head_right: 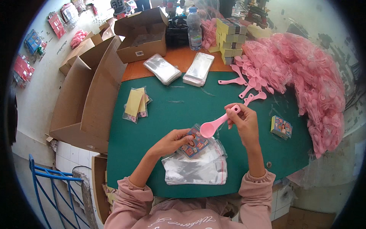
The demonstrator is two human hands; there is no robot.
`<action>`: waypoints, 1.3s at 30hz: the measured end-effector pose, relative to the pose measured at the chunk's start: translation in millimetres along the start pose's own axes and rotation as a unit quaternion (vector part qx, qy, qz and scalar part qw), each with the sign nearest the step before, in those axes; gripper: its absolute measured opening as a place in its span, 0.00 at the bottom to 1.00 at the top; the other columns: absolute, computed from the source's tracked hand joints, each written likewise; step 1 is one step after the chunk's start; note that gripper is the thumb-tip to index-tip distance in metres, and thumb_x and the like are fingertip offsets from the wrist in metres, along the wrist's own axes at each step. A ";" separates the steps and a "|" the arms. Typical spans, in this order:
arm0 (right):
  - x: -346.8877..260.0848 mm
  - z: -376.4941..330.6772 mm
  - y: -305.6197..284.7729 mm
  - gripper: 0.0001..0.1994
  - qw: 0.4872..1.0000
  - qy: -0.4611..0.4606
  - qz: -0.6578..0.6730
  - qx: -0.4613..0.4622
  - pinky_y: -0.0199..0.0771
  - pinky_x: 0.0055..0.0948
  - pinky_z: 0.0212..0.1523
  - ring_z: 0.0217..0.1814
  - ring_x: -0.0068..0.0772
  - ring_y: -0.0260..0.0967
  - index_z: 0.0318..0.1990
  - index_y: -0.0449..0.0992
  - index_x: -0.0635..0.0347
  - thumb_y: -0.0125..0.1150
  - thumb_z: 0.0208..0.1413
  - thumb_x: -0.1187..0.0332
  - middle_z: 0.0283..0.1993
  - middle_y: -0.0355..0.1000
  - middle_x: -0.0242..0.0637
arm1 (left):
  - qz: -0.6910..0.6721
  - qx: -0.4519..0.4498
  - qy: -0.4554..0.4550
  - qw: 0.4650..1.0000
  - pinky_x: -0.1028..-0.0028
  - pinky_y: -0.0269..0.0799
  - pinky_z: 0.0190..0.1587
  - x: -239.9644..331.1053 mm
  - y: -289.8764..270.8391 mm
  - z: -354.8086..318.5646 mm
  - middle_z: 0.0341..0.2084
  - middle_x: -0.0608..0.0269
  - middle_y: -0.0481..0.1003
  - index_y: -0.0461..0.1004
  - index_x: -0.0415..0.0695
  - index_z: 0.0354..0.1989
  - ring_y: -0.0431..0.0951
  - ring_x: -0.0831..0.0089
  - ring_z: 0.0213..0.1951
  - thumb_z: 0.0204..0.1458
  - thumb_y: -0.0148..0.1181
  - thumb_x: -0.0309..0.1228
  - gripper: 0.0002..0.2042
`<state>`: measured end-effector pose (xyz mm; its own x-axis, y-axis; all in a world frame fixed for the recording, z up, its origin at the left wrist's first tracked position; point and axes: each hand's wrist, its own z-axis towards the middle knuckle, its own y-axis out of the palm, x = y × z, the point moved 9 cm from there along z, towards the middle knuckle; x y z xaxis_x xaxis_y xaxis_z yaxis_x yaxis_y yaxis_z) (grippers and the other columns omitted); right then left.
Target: The person repeatedly places a pink plastic spoon and a small printed card into clear plastic bags, then seals each bag and sets it aside. The process is repeated continuously with items taken from nearby piles on the table.
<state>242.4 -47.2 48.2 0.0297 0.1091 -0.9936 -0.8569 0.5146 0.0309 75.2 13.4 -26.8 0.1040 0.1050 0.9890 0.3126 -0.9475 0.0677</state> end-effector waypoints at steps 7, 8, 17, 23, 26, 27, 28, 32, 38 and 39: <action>0.1 -0.9 -1.9 0.07 1.000 -0.001 0.007 0.002 0.63 0.15 0.19 0.20 0.14 0.62 0.34 0.73 0.68 0.55 0.52 0.72 0.22 0.67 0.30 | -0.004 0.007 -0.009 1.000 0.82 0.66 0.38 -2.6 0.5 0.5 0.32 0.70 0.71 0.68 0.37 0.48 0.67 0.85 0.33 0.58 0.46 0.35 0.15; 0.2 -1.0 -1.5 0.07 1.000 0.000 0.007 0.002 0.63 0.15 0.19 0.20 0.14 0.62 0.34 0.73 0.68 0.55 0.52 0.72 0.22 0.67 0.30 | -0.004 0.007 -0.010 1.000 0.82 0.66 0.38 -2.5 0.5 0.4 0.32 0.70 0.71 0.68 0.37 0.48 0.67 0.85 0.33 0.58 0.46 0.35 0.15; 6.4 -3.4 12.2 0.07 1.000 0.016 -0.005 -0.023 0.63 0.15 0.19 0.21 0.15 0.62 0.34 0.73 0.68 0.55 0.52 0.73 0.23 0.67 0.31 | 0.050 0.007 -0.004 0.999 0.82 0.66 0.39 0.5 -0.1 0.5 0.32 0.69 0.71 0.69 0.37 0.42 0.67 0.85 0.33 0.58 0.45 0.34 0.13; -1.9 -3.4 1.4 0.06 1.000 -0.018 -0.018 0.015 0.64 0.15 0.19 0.21 0.14 0.62 0.34 0.73 0.68 0.55 0.52 0.73 0.23 0.67 0.30 | 0.008 0.022 0.000 1.000 0.82 0.67 0.36 1.4 -0.4 0.5 0.30 0.70 0.71 0.69 0.37 0.39 0.67 0.86 0.32 0.58 0.45 0.35 0.13; -1.8 -4.6 7.1 0.06 1.000 -0.019 -0.020 0.002 0.64 0.15 0.19 0.21 0.14 0.62 0.34 0.73 0.69 0.55 0.52 0.73 0.22 0.67 0.30 | 0.017 0.014 -0.001 1.000 0.82 0.67 0.36 -2.2 -1.2 1.4 0.30 0.70 0.71 0.69 0.37 0.39 0.67 0.86 0.32 0.58 0.45 0.36 0.13; -2.4 -4.8 8.3 0.06 1.000 -0.018 -0.024 0.000 0.64 0.15 0.19 0.21 0.14 0.62 0.34 0.73 0.68 0.55 0.52 0.74 0.23 0.67 0.30 | 0.029 0.012 0.005 0.999 0.83 0.67 0.35 -2.1 -1.6 1.3 0.30 0.70 0.71 0.69 0.37 0.39 0.67 0.86 0.31 0.58 0.45 0.36 0.13; -2.6 -5.1 9.5 0.06 0.999 -0.018 -0.028 -0.002 0.64 0.15 0.19 0.21 0.14 0.62 0.34 0.73 0.68 0.55 0.52 0.74 0.23 0.67 0.30 | 0.041 0.010 0.010 0.999 0.83 0.67 0.35 -1.3 -1.8 1.1 0.30 0.70 0.71 0.69 0.37 0.39 0.67 0.87 0.31 0.58 0.45 0.37 0.14; 3.3 -5.2 12.0 0.06 0.999 -0.012 -0.029 -0.011 0.64 0.15 0.19 0.21 0.15 0.62 0.34 0.73 0.68 0.55 0.52 0.74 0.23 0.67 0.30 | 0.014 0.003 -0.032 0.999 0.85 0.68 0.34 -1.6 1.8 0.7 0.29 0.70 0.71 0.69 0.38 0.39 0.68 0.88 0.30 0.58 0.45 0.37 0.14; 11.7 -10.3 29.3 0.06 0.997 0.004 -0.058 -0.053 0.64 0.14 0.21 0.22 0.14 0.63 0.34 0.73 0.68 0.56 0.50 0.74 0.24 0.67 0.30 | 0.000 0.007 -0.103 0.995 0.85 0.69 0.33 -7.9 3.7 -2.0 0.30 0.70 0.71 0.69 0.38 0.42 0.68 0.87 0.30 0.58 0.44 0.37 0.14; 12.9 -10.8 33.3 0.07 0.995 0.001 -0.069 -0.067 0.64 0.14 0.22 0.23 0.14 0.64 0.35 0.72 0.67 0.57 0.50 0.74 0.24 0.68 0.30 | 0.010 0.009 -0.069 0.997 0.84 0.69 0.34 -4.4 3.5 -1.1 0.31 0.70 0.71 0.69 0.38 0.43 0.69 0.86 0.31 0.59 0.44 0.37 0.14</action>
<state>208.6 -37.8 35.2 0.1515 0.0430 -0.9875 -0.9058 0.4061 -0.1213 74.9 9.3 -30.7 0.2399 0.1277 0.9624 0.3262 -0.9443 0.0440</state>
